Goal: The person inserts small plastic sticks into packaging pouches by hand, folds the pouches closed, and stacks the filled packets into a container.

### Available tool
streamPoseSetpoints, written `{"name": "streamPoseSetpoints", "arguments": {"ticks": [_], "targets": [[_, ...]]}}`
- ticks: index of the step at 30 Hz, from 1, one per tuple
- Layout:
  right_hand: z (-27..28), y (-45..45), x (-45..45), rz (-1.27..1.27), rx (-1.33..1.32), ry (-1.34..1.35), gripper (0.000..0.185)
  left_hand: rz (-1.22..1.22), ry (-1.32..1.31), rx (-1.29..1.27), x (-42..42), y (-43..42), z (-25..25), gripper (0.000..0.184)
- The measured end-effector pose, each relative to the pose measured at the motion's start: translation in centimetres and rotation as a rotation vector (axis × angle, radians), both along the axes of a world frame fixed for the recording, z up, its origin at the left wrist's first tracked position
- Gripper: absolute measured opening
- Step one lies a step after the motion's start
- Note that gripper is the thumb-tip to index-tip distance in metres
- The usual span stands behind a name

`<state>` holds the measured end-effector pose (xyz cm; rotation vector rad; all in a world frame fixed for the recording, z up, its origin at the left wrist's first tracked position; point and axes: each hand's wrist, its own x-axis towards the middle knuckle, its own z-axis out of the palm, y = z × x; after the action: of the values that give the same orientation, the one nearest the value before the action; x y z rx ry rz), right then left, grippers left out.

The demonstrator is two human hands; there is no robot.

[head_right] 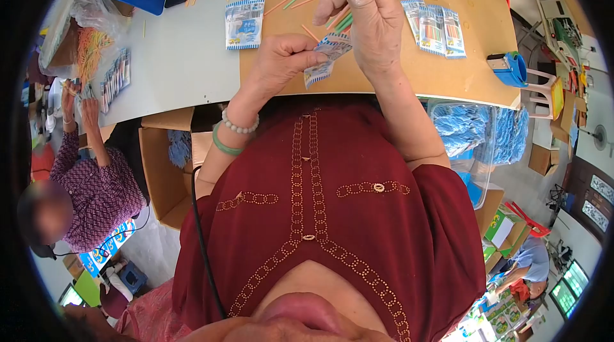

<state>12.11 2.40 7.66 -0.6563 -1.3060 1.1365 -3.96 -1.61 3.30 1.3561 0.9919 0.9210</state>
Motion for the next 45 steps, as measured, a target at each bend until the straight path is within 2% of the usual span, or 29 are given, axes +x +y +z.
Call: {"name": "streamPoseSetpoints", "arguments": {"ticks": [11, 14, 19, 22, 32, 35, 38, 40, 41, 45], "targets": [[0.2, -1.4, -0.2, -0.148, 0.114, -0.236, 0.029, -0.038, -0.166, -0.147, 0.3, -0.3, -0.1, 0.012], [0.4, -1.9, 0.2, -0.157, -0.001, -0.223, 0.029, -0.029, -0.216, -0.152, 0.4, -0.4, -0.2, 0.014], [-0.9, -1.6, 1.0, -0.077, -0.177, -0.004, 0.026, -0.035, -0.182, -0.117, 0.3, -0.5, 0.0, 0.016], [-1.0, -1.6, 1.1, -0.046, -0.201, 0.087, 0.025, -0.027, -0.208, -0.14, 0.4, -0.6, 0.2, 0.016], [-1.7, -1.3, 1.3, -0.034, -0.119, 0.13, 0.017, -0.02, -0.21, -0.124, 0.4, -0.5, 0.2, 0.014], [-1.6, -1.4, 1.3, -0.04, -0.088, 0.063, 0.019, -0.015, -0.229, -0.122, 0.5, -0.4, -0.2, 0.014], [-1.3, -1.6, 1.1, -0.027, -0.167, -0.06, 0.024, 0.024, -0.19, -0.007, 0.5, -0.2, -0.4, 0.014], [-1.5, -1.4, 0.8, -0.035, -0.067, -0.244, 0.03, 0.056, -0.182, 0.039, 0.7, -0.1, -0.4, 0.014], [-1.4, -1.4, 0.8, -0.035, -0.067, -0.243, 0.03, 0.056, -0.182, 0.04, 0.8, -0.1, -0.4, 0.014], [-1.5, -1.4, 0.6, 0.06, -0.098, -0.416, 0.031, 0.098, -0.3, 0.004, 1.2, -0.1, -0.8, 0.014]]}}
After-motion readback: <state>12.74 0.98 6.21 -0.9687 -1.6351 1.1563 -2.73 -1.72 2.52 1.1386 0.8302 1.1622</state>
